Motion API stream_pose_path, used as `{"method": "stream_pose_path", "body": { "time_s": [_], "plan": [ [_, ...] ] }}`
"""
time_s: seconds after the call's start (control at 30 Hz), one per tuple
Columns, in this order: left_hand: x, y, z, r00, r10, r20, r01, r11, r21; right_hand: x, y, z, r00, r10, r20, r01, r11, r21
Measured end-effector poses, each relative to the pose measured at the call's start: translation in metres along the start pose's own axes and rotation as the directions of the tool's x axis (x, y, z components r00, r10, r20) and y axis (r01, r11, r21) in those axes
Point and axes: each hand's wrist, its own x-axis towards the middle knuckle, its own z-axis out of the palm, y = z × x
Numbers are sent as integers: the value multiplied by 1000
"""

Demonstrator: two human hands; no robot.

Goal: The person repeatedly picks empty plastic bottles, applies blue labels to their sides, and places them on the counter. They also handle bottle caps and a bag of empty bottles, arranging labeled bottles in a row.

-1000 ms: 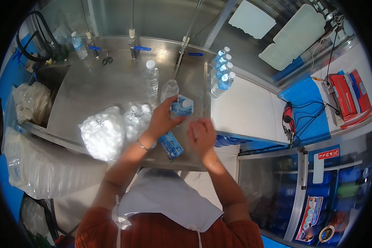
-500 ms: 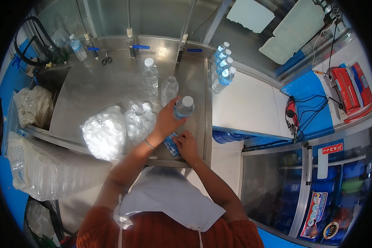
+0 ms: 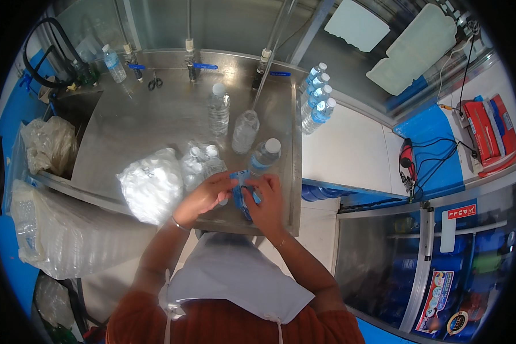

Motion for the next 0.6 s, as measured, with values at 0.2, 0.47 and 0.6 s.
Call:
{"method": "stream_pose_path", "body": {
  "time_s": [0.2,0.47,0.6],
  "plan": [
    [-1,33,-21,921,270,-281,-212,952,221,55,-27,44,969,175,172,-206,960,188],
    [25,89,-79,828,527,-190,-432,817,383,131,-49,71,996,6,93,-3,999,-38],
    [68,105,-116,803,540,-250,-293,724,625,179,-58,76,944,-331,6,309,874,-376]
  ]
}}
